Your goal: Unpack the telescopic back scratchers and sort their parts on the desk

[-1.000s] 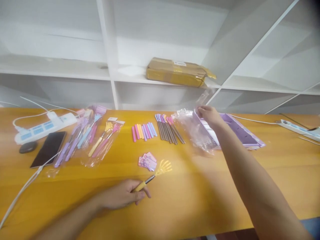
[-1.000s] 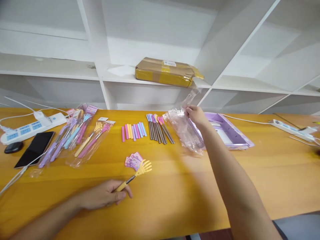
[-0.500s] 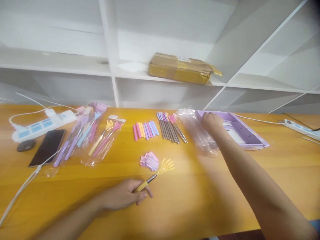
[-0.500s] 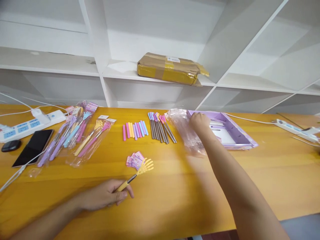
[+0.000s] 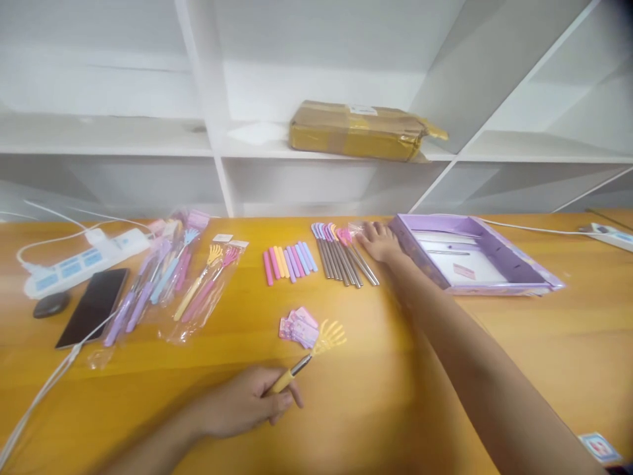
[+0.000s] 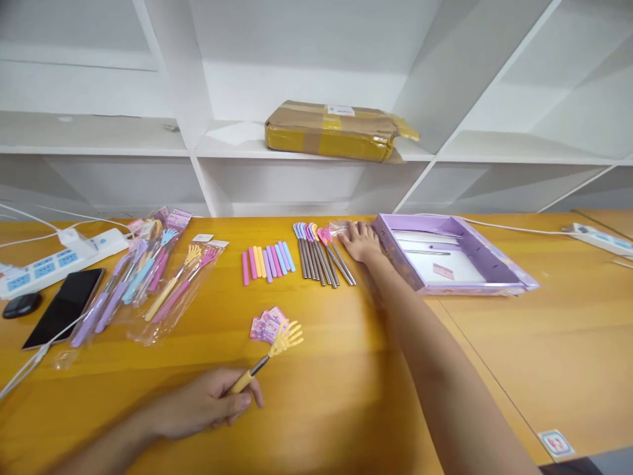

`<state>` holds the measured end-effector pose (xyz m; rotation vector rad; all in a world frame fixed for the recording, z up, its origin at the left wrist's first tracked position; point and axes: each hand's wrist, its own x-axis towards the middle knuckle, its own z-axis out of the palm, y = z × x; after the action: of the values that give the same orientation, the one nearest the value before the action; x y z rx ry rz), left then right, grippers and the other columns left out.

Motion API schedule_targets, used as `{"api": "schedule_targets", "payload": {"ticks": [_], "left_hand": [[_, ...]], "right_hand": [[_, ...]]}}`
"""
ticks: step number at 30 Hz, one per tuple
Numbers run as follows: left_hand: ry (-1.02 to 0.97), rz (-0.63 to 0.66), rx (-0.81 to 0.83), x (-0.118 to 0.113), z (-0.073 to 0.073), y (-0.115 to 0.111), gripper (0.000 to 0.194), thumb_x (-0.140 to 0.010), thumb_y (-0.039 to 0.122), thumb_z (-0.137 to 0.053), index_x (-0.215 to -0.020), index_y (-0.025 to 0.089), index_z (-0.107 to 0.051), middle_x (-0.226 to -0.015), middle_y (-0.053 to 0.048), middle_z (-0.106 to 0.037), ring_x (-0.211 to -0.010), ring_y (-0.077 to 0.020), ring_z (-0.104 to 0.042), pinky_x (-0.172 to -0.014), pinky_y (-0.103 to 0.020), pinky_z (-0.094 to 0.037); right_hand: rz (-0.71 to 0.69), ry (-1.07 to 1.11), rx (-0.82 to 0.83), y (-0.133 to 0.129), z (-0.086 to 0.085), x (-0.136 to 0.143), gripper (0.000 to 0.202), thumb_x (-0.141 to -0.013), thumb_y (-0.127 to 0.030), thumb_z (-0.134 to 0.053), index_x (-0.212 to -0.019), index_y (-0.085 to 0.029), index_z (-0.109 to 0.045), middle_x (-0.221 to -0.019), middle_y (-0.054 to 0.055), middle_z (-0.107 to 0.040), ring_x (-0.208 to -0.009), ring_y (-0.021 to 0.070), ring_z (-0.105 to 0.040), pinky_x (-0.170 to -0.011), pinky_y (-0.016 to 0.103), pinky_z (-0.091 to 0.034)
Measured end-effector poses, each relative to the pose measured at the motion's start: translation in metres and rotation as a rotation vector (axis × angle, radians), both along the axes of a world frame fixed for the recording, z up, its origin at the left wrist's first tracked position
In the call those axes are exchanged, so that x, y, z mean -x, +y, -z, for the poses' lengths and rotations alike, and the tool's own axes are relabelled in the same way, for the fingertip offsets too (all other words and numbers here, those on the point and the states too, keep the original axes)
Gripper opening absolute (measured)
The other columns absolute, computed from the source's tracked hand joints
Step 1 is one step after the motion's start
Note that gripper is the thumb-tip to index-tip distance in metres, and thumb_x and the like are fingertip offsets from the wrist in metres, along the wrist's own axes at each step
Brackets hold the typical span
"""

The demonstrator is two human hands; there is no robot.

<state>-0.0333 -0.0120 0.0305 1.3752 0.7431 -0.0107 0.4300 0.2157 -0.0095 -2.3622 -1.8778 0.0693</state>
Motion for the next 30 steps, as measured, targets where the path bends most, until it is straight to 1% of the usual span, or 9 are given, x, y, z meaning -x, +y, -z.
{"api": "schedule_targets", "payload": {"ticks": [3,9,14,17,20,23,25,27,30], "left_hand": [[-0.005,0.004,0.012,0.000,0.000,0.001,0.045,-0.102,0.060,-0.056,-0.119,0.020,-0.068,-0.080,0.003,-0.054,-0.065,-0.0115,-0.042,-0.059,-0.022,-0.035],[0.000,0.004,0.001,-0.001,-0.001,0.000,0.048,-0.102,0.062,-0.056,-0.119,0.019,-0.068,-0.079,0.003,-0.053,-0.065,-0.0116,-0.041,-0.059,-0.022,-0.035],[-0.044,0.013,0.033,0.003,0.003,0.001,0.052,-0.100,0.066,-0.059,-0.120,0.019,-0.066,-0.081,0.003,-0.054,-0.063,-0.0101,-0.041,-0.058,-0.022,-0.033],[-0.156,-0.001,0.081,0.005,0.008,0.002,0.055,-0.102,0.068,-0.054,-0.120,0.017,-0.065,-0.079,0.003,-0.054,-0.061,-0.0097,-0.038,-0.057,-0.023,-0.030],[-0.255,-0.063,0.149,0.004,0.012,0.002,0.055,-0.106,0.068,-0.046,-0.113,0.016,-0.062,-0.075,0.004,-0.048,-0.059,-0.0095,-0.032,-0.058,-0.024,-0.028],[-0.327,-0.097,0.208,0.000,0.017,-0.001,0.049,-0.105,0.066,-0.051,-0.104,0.018,-0.056,-0.072,0.008,-0.035,-0.058,-0.0093,-0.025,-0.057,-0.024,-0.023],[-0.364,-0.117,0.204,-0.002,0.018,-0.004,0.047,-0.103,0.067,-0.054,-0.099,0.020,-0.051,-0.072,0.008,-0.030,-0.058,-0.0094,-0.021,-0.056,-0.024,-0.021],[-0.355,-0.145,0.098,-0.004,0.018,-0.007,0.047,-0.104,0.067,-0.052,-0.096,0.021,-0.049,-0.074,0.008,-0.031,-0.059,-0.0099,-0.023,-0.057,-0.024,-0.023],[-0.214,-0.153,-0.309,-0.004,0.017,-0.009,0.042,-0.109,0.059,-0.045,-0.091,0.021,-0.048,-0.079,0.004,-0.043,-0.068,-0.0125,-0.040,-0.065,-0.025,-0.033]], "right_hand": [[-0.002,0.006,-0.005,0.002,0.014,-0.013,0.072,-0.108,-0.063,-0.021,-0.168,-0.023,-0.030,-0.173,0.017,-0.030,-0.157,0.0398,-0.029,-0.126,0.062,-0.026],[0.043,0.009,-0.029,-0.002,0.003,-0.020,0.078,-0.106,-0.066,-0.027,-0.170,-0.021,-0.024,-0.175,0.019,-0.023,-0.161,0.0405,-0.022,-0.126,0.065,-0.025],[0.022,0.061,-0.102,-0.023,-0.002,-0.001,0.067,-0.107,-0.057,-0.029,-0.161,-0.020,-0.042,-0.168,0.017,-0.040,-0.158,0.0357,-0.031,-0.126,0.061,-0.030],[0.040,0.054,-0.235,-0.033,-0.030,0.005,0.064,-0.109,-0.046,-0.027,-0.158,-0.009,-0.040,-0.165,0.025,-0.041,-0.156,0.0357,-0.032,-0.127,0.058,-0.027],[-0.006,0.194,-0.569,-0.062,-0.071,0.014,0.052,-0.108,-0.038,-0.032,-0.151,-0.012,-0.043,-0.151,0.023,-0.053,-0.145,0.0321,-0.046,-0.123,0.052,-0.035],[-0.259,0.656,-0.799,-0.122,-0.099,0.042,0.052,-0.102,-0.042,-0.056,-0.149,-0.027,-0.038,-0.117,0.009,-0.065,-0.100,0.0240,-0.066,-0.089,0.039,-0.056],[-0.431,0.935,-0.572,-0.172,-0.103,0.075,0.042,-0.103,-0.045,-0.060,-0.140,-0.031,-0.044,-0.096,0.001,-0.061,-0.070,0.0167,-0.058,-0.064,0.029,-0.050],[-0.541,1.106,-0.251,-0.217,-0.094,0.117,0.037,-0.104,-0.048,-0.061,-0.133,-0.028,-0.050,-0.090,0.000,-0.057,-0.065,0.0133,-0.051,-0.056,0.024,-0.043],[-0.685,1.201,0.106,-0.258,-0.064,0.180,0.037,-0.098,-0.054,-0.071,-0.105,-0.022,-0.054,-0.078,-0.004,-0.049,-0.063,0.0109,-0.043,-0.057,0.023,-0.037]]}}
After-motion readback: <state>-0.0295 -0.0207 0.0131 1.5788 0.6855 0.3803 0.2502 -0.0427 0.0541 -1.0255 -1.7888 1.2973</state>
